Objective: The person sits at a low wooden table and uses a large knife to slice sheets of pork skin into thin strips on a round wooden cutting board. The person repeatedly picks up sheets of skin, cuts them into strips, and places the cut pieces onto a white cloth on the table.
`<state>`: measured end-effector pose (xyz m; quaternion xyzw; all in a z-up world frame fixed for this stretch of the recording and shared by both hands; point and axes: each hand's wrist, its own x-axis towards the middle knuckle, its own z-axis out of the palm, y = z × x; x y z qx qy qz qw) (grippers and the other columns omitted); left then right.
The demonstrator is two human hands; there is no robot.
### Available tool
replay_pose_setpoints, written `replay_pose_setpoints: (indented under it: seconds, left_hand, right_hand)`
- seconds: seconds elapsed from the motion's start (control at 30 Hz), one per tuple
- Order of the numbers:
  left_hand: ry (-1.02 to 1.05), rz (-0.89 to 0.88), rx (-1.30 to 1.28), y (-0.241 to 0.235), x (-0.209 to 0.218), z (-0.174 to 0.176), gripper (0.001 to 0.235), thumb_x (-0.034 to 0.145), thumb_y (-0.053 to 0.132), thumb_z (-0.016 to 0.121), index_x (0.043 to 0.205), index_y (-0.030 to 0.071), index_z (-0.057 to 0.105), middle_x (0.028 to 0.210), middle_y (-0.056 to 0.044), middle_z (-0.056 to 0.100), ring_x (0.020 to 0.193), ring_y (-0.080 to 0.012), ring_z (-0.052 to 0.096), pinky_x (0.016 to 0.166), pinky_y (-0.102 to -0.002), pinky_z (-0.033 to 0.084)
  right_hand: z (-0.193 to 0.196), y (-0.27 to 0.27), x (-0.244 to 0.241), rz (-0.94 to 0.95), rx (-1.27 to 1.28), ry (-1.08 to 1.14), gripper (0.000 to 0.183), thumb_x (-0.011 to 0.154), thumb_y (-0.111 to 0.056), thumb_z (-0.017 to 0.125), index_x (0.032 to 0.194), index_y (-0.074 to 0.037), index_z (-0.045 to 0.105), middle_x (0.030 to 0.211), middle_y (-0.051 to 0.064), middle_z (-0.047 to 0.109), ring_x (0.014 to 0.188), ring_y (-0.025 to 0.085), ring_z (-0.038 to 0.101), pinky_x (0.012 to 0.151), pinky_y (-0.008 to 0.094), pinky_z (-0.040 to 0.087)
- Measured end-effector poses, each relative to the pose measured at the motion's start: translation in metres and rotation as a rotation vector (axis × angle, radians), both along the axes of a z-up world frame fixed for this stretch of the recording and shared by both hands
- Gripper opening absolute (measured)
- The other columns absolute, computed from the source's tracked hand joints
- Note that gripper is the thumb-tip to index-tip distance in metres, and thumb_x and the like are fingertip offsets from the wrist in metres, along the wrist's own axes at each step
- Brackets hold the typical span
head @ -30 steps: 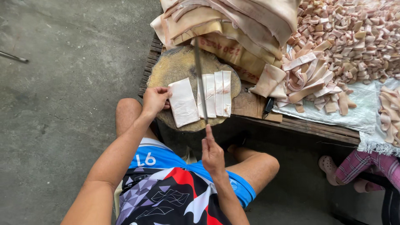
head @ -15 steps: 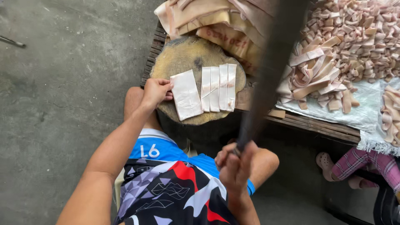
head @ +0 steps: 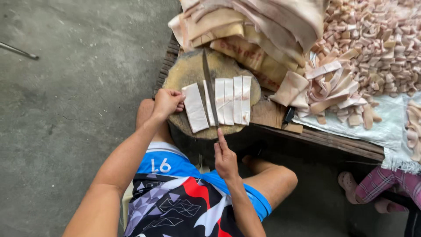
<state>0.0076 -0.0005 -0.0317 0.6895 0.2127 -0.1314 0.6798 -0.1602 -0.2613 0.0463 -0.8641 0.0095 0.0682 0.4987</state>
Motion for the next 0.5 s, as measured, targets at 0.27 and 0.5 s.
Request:
replay_pose_setpoints:
  seconds: [0.27,0.5]
  left_hand:
    - [-0.039,0.121,0.011,0.029,-0.025,0.056,0.015,0.095,0.010,0.073,0.091,-0.005,0.071,0.077,-0.010,0.071,0.062,-0.0140,0.069,0.054,-0.027,0.060]
    - [-0.020,0.187,-0.118,0.049,-0.041,0.058,0.015,0.095,0.010,0.071,0.094,-0.004,0.070,0.077,-0.010,0.073,0.063,-0.0160,0.071,0.056,-0.029,0.062]
  right_hand:
    - [0.102,-0.016,-0.029,0.119,0.467,-0.519,0.061,0.117,-0.014,0.041,0.168,-0.037,0.018,0.082,0.001,0.056,0.060,0.004,0.050,0.053,0.019,0.049]
    - [-0.015,0.037,-0.021,0.107,-0.015,-0.371,0.059,0.107,-0.015,0.055,0.162,-0.026,0.037,0.103,0.025,0.070,0.084,0.037,0.072,0.071,0.043,0.057]
